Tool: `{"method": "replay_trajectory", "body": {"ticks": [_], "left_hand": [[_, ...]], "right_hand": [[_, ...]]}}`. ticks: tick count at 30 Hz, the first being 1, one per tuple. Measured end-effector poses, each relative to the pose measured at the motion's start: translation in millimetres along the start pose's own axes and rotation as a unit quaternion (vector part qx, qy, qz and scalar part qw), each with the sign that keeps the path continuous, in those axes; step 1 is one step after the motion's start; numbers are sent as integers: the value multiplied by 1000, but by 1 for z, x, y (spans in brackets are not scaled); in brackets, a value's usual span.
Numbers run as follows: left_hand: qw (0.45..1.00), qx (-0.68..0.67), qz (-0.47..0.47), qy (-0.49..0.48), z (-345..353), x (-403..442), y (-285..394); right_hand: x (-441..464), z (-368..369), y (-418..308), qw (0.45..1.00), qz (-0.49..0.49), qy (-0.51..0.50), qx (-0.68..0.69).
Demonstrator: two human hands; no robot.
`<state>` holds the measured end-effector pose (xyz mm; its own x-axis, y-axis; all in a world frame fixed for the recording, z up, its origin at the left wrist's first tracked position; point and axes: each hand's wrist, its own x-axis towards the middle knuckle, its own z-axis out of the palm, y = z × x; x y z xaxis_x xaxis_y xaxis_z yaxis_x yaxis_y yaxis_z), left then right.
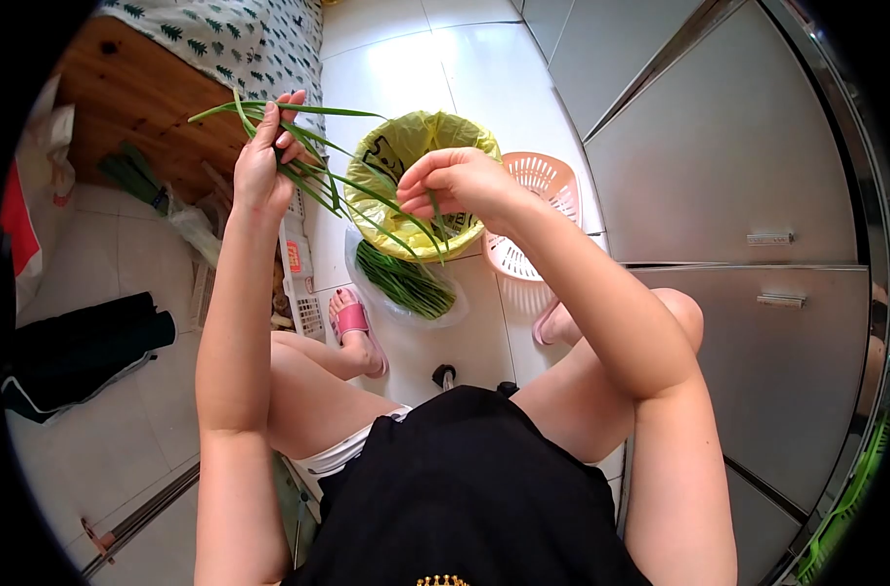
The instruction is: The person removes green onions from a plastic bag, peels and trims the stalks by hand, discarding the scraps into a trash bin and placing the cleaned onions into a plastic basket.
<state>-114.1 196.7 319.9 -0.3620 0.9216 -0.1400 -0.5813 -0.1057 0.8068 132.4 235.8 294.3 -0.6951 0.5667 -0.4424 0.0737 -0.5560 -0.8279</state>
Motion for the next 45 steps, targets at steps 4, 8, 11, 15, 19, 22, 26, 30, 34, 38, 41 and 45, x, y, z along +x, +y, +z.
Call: {"method": "replay_trajectory", "body": {"ticks": [4, 8, 11, 15, 19, 22, 26, 30, 34, 38, 41, 45], "left_hand": [[1000, 8, -6, -14, 2, -3, 0], [998, 35, -31, -42, 6, -6, 0], [992, 90, -54, -65, 12, -11, 0], [983, 136, -83, -90, 19, -16, -2], [973, 179, -100, -102, 25, -23, -6], [966, 204, -113, -113, 26, -25, -14], [951, 247, -133, -131, 33, -32, -22], [945, 249, -152, -148, 42, -42, -31], [943, 242, -165, -157, 52, -46, -38], [935, 249, -170, -186, 55, -42, -51], [944, 206, -191, -171, 66, -42, -59], [951, 111, -253, -140, 74, -36, -65]], "right_hand": [[12, -6, 2, 993, -51, 74, -78], [28, -18, 8, 987, -91, 71, -112], [29, -16, 4, 957, -115, 89, -252], [31, -14, 1, 952, -148, 68, -258], [24, -3, -7, 977, -163, 34, -132], [11, 8, -14, 987, -152, -5, -59], [-2, 24, -14, 988, -137, -35, -58], [-4, 30, -1, 985, -164, -29, -48], [-3, 24, 8, 987, -150, -20, -48], [-18, 20, 10, 990, -139, 28, 8], [-25, 3, 14, 987, -146, 59, 44], [-40, -24, 16, 980, -153, 117, 55]]}}
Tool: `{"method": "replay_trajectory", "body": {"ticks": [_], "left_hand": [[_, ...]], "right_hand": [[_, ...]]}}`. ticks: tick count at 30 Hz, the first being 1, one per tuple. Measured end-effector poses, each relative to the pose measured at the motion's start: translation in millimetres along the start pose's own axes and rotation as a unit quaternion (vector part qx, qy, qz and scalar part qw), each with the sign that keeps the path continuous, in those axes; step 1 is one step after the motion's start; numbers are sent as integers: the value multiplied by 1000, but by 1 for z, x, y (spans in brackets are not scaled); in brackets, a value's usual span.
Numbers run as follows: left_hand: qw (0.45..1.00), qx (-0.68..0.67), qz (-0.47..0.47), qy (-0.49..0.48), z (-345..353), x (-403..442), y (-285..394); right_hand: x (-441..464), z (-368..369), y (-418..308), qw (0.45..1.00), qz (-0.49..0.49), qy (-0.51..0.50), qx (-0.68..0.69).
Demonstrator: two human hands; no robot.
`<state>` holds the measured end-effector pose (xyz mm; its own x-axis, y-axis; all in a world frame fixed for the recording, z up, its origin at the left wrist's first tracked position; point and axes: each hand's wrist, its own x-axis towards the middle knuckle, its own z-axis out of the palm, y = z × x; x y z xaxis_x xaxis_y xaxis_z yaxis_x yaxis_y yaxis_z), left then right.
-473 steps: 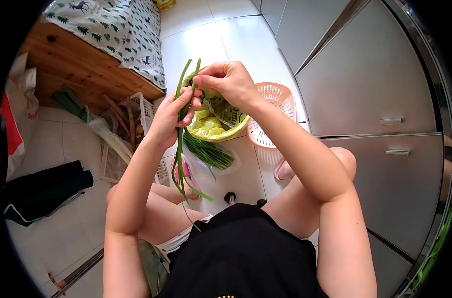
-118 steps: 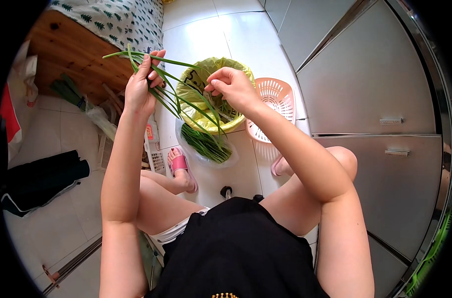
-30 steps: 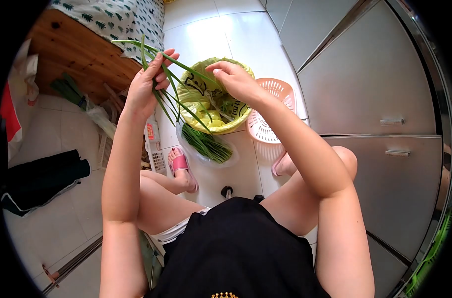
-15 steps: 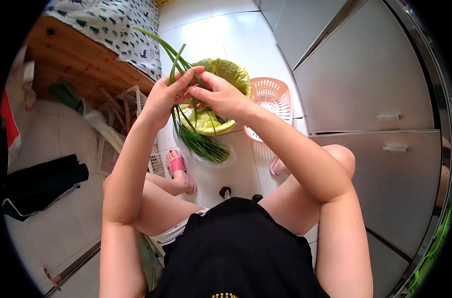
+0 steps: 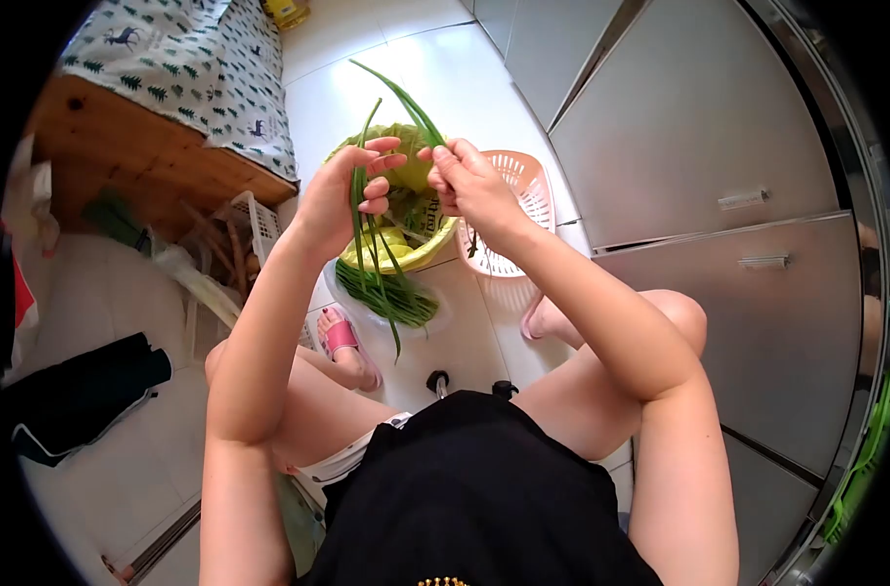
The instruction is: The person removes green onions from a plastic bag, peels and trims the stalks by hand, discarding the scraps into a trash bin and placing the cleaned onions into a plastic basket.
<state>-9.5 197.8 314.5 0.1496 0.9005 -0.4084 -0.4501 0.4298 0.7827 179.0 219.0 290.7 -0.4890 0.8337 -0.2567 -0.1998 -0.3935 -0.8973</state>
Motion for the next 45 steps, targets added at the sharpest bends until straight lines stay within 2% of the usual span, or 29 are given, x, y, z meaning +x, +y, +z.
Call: {"method": "replay_trajectory", "body": {"ticks": [4, 9, 15, 20, 23, 27, 31, 35, 40, 45], "left_hand": [[996, -70, -52, -29, 8, 15, -9], [996, -30, -85, -24, 28, 40, -29], [994, 13, -97, -54, 48, 70, -56], [985, 61, -155, -39, 63, 86, -72], [986, 88, -139, -23, 61, 97, -79], [988, 38, -153, 11, 50, 104, -79], [985, -25, -168, 6, 43, 104, -77], [983, -22, -181, -8, 44, 103, -84], [984, 11, -175, -23, 49, 106, -97], [985, 22, -171, -26, 51, 113, -104]], "right_hand": [[-3, -41, 18, 998, 12, 62, 25], [-4, -98, 67, 984, 52, 166, 33], [-28, -149, 119, 959, 190, 210, -28], [-21, -178, 170, 936, 269, 212, -74], [7, -192, 206, 937, 261, 228, -39], [34, -193, 266, 914, 241, 308, 106], [41, -180, 293, 905, 250, 308, 152], [47, -180, 310, 901, 270, 283, 188], [54, -181, 322, 893, 258, 304, 208], [59, -186, 329, 903, 256, 296, 178]]}}
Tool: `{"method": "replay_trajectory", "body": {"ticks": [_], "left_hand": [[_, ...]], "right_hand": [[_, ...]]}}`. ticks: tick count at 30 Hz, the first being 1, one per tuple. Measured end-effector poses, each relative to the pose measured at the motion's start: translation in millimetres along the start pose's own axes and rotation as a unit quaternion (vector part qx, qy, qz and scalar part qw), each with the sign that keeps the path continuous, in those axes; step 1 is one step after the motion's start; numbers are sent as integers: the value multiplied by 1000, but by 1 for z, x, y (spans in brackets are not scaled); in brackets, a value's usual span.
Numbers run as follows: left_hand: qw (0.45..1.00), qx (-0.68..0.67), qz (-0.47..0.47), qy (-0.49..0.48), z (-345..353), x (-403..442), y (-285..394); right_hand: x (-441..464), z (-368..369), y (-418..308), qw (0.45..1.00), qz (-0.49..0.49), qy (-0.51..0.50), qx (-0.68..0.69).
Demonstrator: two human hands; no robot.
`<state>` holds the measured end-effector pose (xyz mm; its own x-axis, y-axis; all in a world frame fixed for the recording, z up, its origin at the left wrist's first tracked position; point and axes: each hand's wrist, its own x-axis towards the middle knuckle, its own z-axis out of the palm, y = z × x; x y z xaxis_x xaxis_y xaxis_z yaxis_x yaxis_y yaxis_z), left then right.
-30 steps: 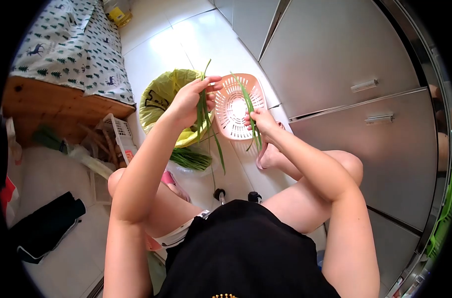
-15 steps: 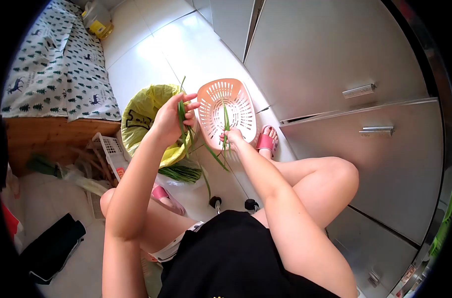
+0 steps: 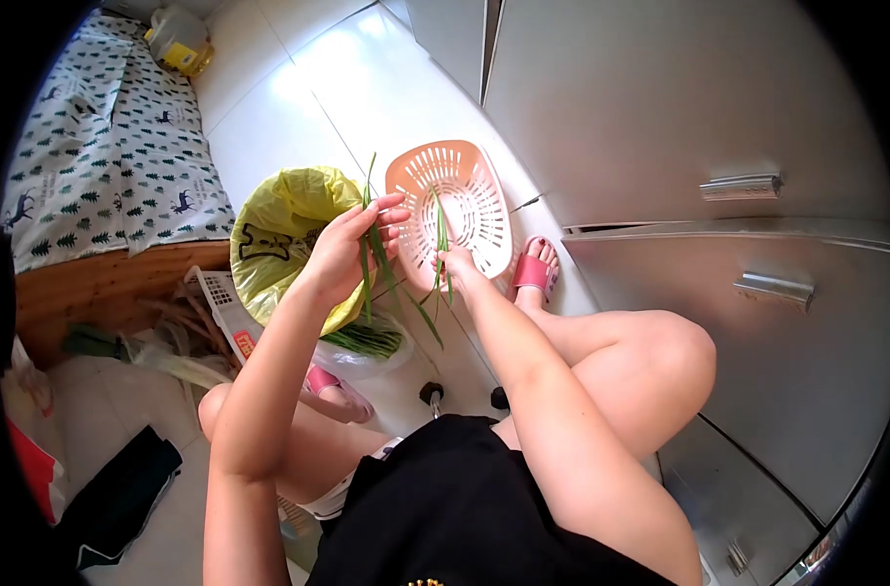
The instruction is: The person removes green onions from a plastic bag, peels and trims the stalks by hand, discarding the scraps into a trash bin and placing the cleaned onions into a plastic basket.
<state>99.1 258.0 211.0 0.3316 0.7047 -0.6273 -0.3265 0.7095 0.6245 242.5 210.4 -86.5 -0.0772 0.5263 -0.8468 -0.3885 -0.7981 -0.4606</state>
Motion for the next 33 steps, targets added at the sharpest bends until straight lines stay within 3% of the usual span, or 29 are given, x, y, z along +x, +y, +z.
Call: {"method": "replay_trajectory", "body": {"ticks": [4, 11, 15, 20, 25, 28, 33], "left_hand": [[1000, -3, -2, -1, -1, 0, 0], [1000, 15, 18, -11, 7, -24, 13], [997, -4, 54, -46, 7, -52, 26], [990, -34, 99, -90, -7, -97, 38], [983, -39, 144, -107, -33, -143, 49], [979, -46, 170, -101, -44, -169, 54], [974, -94, 184, -92, -65, -194, 57]], "right_hand": [[7, -3, 5, 999, -23, -40, 23], [-7, -15, -2, 993, -66, 31, -92], [-5, -23, -23, 969, -139, 44, -198], [-110, 39, -120, 960, -193, -88, -182], [-242, 104, -186, 902, -256, -175, -301], [-298, 140, -197, 838, -334, -226, -367], [-325, 187, -179, 781, -391, -287, -393]]}}
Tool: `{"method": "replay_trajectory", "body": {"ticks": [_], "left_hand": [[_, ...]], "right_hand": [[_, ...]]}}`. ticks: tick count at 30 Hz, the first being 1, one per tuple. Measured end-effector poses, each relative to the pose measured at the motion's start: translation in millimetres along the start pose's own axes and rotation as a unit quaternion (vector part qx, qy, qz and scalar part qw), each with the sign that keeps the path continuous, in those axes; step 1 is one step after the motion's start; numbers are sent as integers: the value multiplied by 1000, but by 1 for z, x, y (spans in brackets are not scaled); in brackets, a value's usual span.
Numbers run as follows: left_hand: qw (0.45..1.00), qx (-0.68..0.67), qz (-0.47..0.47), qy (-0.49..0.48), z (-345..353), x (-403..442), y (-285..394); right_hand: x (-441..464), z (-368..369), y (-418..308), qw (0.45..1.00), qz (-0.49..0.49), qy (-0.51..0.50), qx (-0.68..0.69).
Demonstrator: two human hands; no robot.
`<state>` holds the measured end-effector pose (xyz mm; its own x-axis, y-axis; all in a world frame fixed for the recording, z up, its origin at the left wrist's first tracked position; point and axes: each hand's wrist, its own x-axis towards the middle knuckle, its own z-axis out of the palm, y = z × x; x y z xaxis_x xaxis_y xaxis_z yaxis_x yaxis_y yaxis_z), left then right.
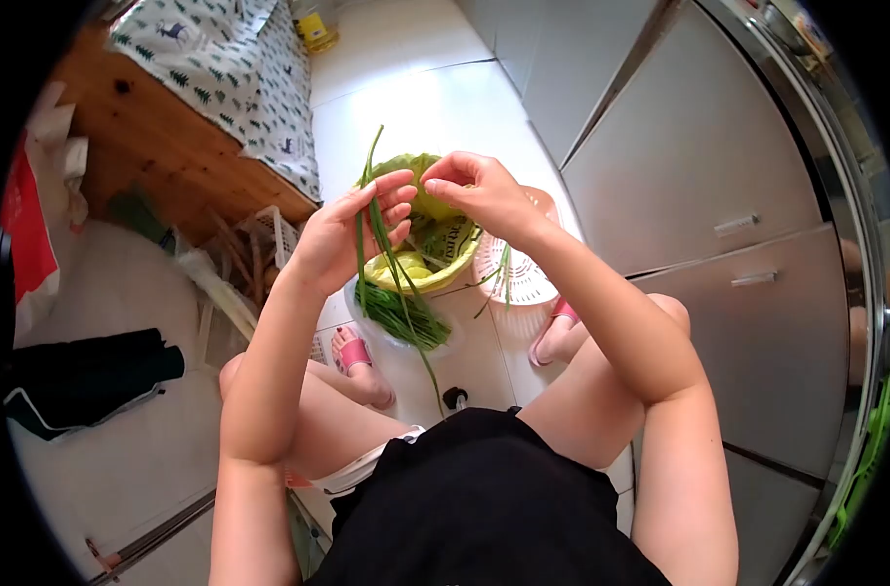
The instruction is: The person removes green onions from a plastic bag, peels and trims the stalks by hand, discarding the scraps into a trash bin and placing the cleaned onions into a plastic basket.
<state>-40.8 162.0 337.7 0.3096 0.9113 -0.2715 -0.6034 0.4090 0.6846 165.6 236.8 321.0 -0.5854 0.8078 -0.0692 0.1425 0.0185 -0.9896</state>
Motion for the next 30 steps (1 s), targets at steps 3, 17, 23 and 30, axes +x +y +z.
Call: {"method": "replay_trajectory", "body": {"ticks": [3, 17, 23, 30], "left_hand": [[999, -31, 33, 26, -9, -6, 5], [988, -37, 84, 127, -34, 1, 11], [987, 25, 97, 129, -20, 10, -3], [977, 88, 82, 174, -10, 17, -10]], "right_hand": [[11, 25, -3, 1000, -15, -3, -21], [24, 60, -12, 997, -51, -26, 47], [16, 65, -7, 997, -42, -63, -21], [16, 73, 10, 998, -53, 0, -22]]}}
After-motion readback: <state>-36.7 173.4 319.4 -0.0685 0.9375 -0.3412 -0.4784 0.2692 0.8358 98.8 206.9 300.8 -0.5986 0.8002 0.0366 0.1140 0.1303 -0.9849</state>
